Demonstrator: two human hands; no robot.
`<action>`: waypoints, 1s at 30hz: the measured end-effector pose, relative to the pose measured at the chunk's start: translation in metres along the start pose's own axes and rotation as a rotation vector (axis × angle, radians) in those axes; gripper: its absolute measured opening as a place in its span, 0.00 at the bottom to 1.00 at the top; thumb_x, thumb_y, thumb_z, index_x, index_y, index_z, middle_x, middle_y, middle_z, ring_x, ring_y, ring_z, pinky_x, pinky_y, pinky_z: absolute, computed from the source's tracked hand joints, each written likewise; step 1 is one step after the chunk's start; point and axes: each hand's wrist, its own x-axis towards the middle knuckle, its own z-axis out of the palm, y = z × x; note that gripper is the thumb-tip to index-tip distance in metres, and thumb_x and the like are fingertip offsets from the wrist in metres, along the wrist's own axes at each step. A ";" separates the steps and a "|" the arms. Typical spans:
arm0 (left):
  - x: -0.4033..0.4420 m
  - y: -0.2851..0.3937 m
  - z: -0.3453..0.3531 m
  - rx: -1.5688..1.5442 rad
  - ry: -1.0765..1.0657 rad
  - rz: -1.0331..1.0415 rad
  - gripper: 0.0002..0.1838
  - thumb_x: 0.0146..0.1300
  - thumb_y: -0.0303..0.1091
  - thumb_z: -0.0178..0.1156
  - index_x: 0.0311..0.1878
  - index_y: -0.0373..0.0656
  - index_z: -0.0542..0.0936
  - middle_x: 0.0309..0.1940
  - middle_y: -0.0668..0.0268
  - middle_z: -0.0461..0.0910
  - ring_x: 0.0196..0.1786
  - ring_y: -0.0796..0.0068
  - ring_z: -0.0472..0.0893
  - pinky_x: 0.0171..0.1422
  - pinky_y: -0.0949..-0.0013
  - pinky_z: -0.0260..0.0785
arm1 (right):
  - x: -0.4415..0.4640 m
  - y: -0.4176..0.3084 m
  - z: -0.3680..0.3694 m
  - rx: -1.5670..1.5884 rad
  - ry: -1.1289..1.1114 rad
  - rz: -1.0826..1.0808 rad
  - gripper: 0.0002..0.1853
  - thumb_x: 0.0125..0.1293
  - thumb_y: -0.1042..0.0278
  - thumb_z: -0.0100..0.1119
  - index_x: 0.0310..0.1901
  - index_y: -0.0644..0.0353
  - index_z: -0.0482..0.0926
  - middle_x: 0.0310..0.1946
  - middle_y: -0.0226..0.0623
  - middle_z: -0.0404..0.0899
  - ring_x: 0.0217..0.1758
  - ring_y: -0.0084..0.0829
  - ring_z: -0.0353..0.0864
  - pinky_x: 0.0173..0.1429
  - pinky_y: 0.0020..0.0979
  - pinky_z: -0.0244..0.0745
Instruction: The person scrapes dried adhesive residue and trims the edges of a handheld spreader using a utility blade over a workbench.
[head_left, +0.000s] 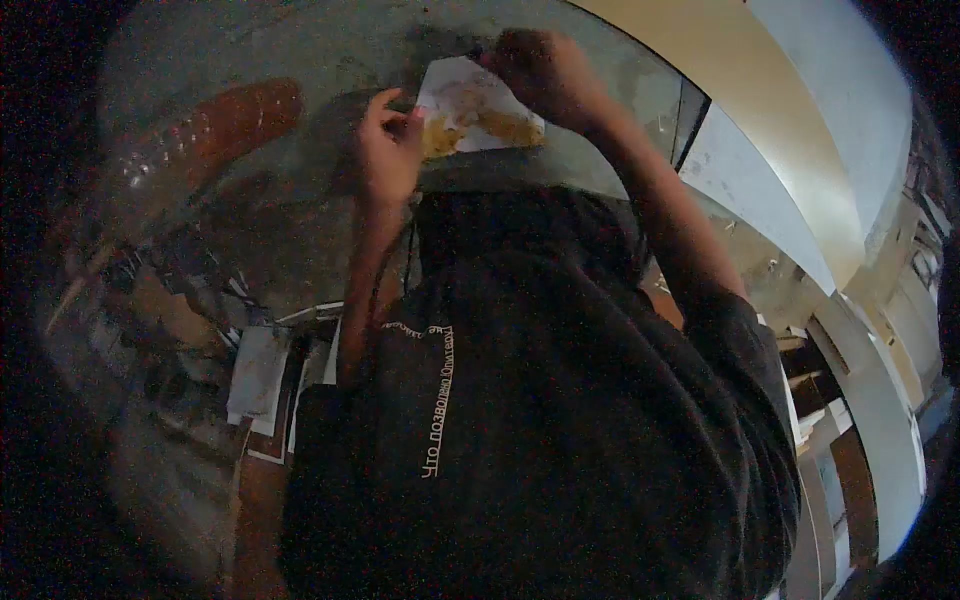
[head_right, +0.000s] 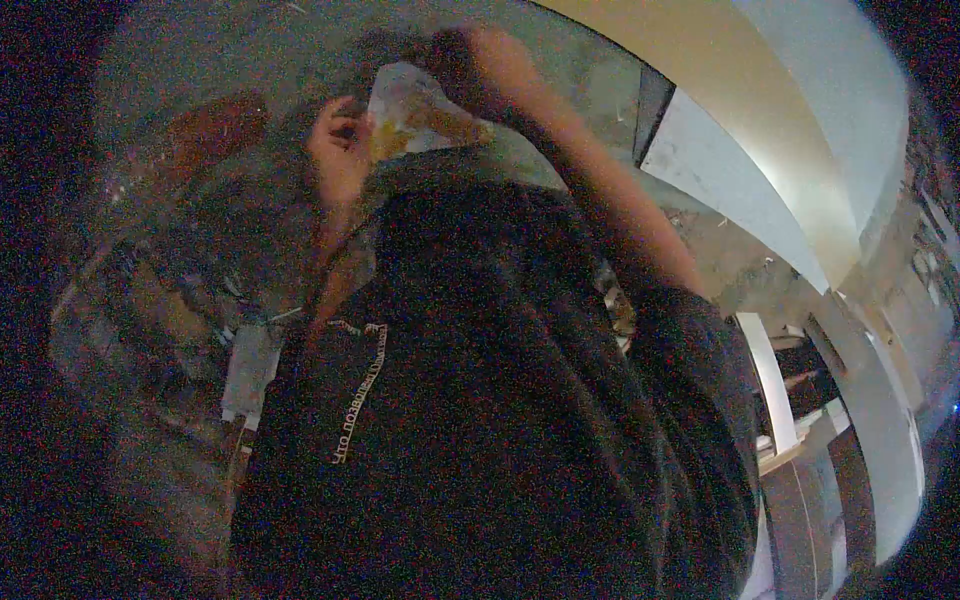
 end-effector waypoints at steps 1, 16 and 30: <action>-0.001 0.005 -0.003 -0.063 -0.034 -0.076 0.23 0.62 0.35 0.67 0.61 0.46 0.77 0.57 0.56 0.73 0.59 0.55 0.74 0.61 0.56 0.69 | -0.016 -0.007 -0.010 0.001 -0.098 0.049 0.15 0.69 0.55 0.59 0.38 0.60 0.82 0.30 0.48 0.83 0.36 0.51 0.83 0.40 0.45 0.76; 0.067 0.085 -0.014 0.793 -0.591 0.695 0.49 0.58 0.46 0.69 0.79 0.62 0.52 0.81 0.54 0.37 0.81 0.44 0.33 0.81 0.38 0.31 | -0.063 -0.009 0.055 0.081 -0.354 0.145 0.07 0.63 0.67 0.62 0.36 0.62 0.83 0.31 0.49 0.84 0.35 0.52 0.84 0.43 0.45 0.78; 0.079 0.095 0.002 0.988 -0.953 0.807 0.45 0.70 0.54 0.55 0.81 0.61 0.41 0.80 0.56 0.21 0.80 0.44 0.21 0.77 0.33 0.15 | -0.067 -0.013 0.054 0.215 -0.213 0.161 0.10 0.62 0.66 0.63 0.31 0.66 0.82 0.28 0.53 0.82 0.32 0.54 0.82 0.39 0.46 0.77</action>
